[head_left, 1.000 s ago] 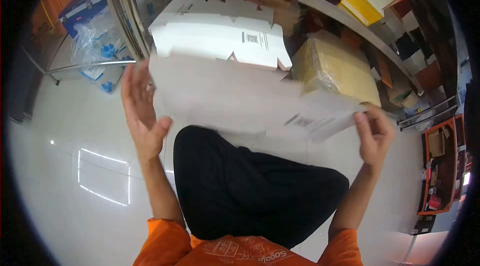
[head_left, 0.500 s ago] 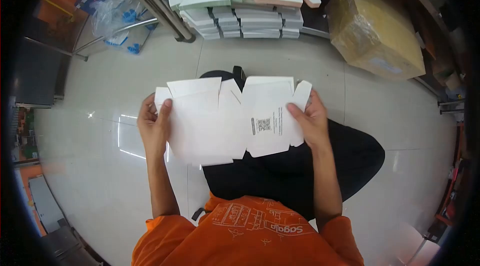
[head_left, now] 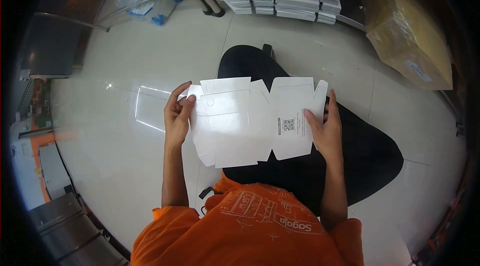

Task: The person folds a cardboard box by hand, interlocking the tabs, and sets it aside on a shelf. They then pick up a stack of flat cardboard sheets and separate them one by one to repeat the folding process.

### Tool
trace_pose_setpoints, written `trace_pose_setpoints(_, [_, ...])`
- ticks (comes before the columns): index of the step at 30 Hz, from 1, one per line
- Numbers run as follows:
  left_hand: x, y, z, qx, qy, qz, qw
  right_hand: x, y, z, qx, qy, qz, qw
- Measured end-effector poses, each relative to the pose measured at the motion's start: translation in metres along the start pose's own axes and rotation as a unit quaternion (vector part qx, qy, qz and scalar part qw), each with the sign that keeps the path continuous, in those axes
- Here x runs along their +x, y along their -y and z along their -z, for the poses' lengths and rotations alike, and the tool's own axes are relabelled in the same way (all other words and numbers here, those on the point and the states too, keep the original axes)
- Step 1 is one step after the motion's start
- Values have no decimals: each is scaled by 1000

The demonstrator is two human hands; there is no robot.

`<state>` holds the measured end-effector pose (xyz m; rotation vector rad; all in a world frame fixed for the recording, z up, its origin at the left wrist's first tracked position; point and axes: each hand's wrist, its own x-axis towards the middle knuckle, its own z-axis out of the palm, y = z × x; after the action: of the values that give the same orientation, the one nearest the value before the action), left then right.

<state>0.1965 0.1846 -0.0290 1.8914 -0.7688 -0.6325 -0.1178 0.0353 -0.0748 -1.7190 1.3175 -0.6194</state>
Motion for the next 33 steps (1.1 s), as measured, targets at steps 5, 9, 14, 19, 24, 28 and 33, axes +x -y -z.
trace_pose_setpoints(5, [4, -6, -17, -159, -85, 82, 980, -6, -24, 3, 60, -32, -91, 994])
trace_pose_setpoints(9, [0, -4, -19, -162, -72, 88, 980, -11, -18, 1, 71, -66, -85, 992])
trace_pose_setpoints(14, [-8, -5, -27, -329, -120, 214, 912, -19, -18, -2, -24, -90, 29, 995])
trace_pose_setpoints(19, [-7, 14, -19, -175, -109, 127, 970, -14, -22, -4, 25, -107, -10, 994])
trace_pose_setpoints(24, [-12, 22, -10, -221, -64, 99, 968, -14, -26, -5, 179, -125, -99, 971])
trace_pose_setpoints(28, [-15, 14, -11, -189, -59, 76, 977, -12, -30, -4, 205, -140, -110, 962])
trace_pose_setpoints(33, [-18, 24, -16, -122, -72, -40, 989, -9, -28, -7, 212, -145, -103, 961])
